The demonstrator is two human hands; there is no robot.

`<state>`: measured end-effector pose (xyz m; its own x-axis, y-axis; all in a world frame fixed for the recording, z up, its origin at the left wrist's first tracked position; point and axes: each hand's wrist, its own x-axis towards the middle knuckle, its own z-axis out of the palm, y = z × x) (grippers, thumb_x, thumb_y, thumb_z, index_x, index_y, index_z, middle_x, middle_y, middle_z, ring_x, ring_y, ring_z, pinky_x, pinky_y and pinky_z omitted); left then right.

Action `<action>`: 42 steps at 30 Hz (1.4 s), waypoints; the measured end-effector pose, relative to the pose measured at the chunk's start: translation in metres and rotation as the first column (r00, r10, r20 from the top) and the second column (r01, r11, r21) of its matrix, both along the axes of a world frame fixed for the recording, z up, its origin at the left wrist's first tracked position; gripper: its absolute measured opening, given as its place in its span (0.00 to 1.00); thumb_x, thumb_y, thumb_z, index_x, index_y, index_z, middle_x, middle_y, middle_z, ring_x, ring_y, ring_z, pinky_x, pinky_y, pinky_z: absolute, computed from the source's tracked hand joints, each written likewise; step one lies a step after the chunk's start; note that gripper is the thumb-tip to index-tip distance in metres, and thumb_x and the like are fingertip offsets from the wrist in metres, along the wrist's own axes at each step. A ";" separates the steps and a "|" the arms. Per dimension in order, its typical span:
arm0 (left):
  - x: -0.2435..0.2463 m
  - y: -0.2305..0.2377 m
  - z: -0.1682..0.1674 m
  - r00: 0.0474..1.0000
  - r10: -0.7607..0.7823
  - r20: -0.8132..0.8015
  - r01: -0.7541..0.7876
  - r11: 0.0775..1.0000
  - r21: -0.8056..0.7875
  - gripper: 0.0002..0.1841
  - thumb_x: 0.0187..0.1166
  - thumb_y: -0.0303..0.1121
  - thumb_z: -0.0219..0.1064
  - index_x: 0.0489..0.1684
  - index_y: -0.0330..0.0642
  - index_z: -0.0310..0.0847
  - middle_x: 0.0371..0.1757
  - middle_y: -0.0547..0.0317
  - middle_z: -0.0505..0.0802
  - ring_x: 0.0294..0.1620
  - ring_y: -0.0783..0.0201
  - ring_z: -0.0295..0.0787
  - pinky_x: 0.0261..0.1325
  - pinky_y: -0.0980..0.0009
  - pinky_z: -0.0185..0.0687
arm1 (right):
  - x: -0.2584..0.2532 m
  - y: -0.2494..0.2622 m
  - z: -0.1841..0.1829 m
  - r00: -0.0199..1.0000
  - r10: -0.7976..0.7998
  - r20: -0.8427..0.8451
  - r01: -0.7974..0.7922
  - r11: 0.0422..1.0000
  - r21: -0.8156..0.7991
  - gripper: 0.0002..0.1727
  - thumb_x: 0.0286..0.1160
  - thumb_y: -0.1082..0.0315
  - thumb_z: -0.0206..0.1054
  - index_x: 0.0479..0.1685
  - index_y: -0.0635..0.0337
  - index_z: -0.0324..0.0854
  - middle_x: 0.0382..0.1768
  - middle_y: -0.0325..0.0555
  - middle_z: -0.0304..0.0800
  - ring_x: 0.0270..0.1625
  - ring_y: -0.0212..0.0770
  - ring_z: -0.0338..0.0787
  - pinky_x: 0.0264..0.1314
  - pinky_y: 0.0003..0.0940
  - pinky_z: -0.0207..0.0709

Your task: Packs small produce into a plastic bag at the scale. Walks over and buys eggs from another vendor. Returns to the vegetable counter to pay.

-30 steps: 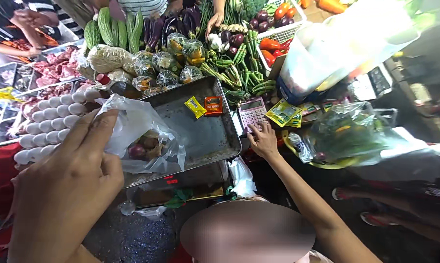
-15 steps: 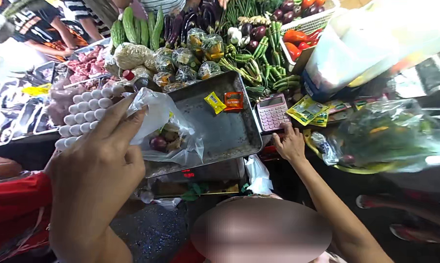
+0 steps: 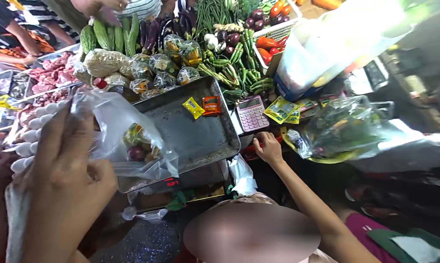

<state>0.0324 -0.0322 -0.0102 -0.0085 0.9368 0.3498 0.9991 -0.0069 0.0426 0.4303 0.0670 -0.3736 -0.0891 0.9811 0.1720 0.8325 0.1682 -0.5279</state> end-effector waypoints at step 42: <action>0.007 -0.003 -0.009 0.995 -0.101 0.015 0.094 0.966 0.239 0.24 0.82 0.44 0.60 0.68 0.36 0.86 0.64 0.36 0.90 0.69 0.40 0.79 0.70 0.51 0.70 | -0.173 0.072 0.223 0.824 0.430 0.369 -0.525 0.825 0.210 0.27 0.89 0.53 0.55 0.83 0.49 0.75 0.74 0.67 0.78 0.73 0.67 0.81 0.64 0.62 0.78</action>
<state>0.0397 -0.0353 -0.0189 0.0664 0.8234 0.5635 0.9916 -0.1173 0.0545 0.2571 0.1388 -0.1503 -0.6254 0.7074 0.3293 0.7102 0.6909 -0.1352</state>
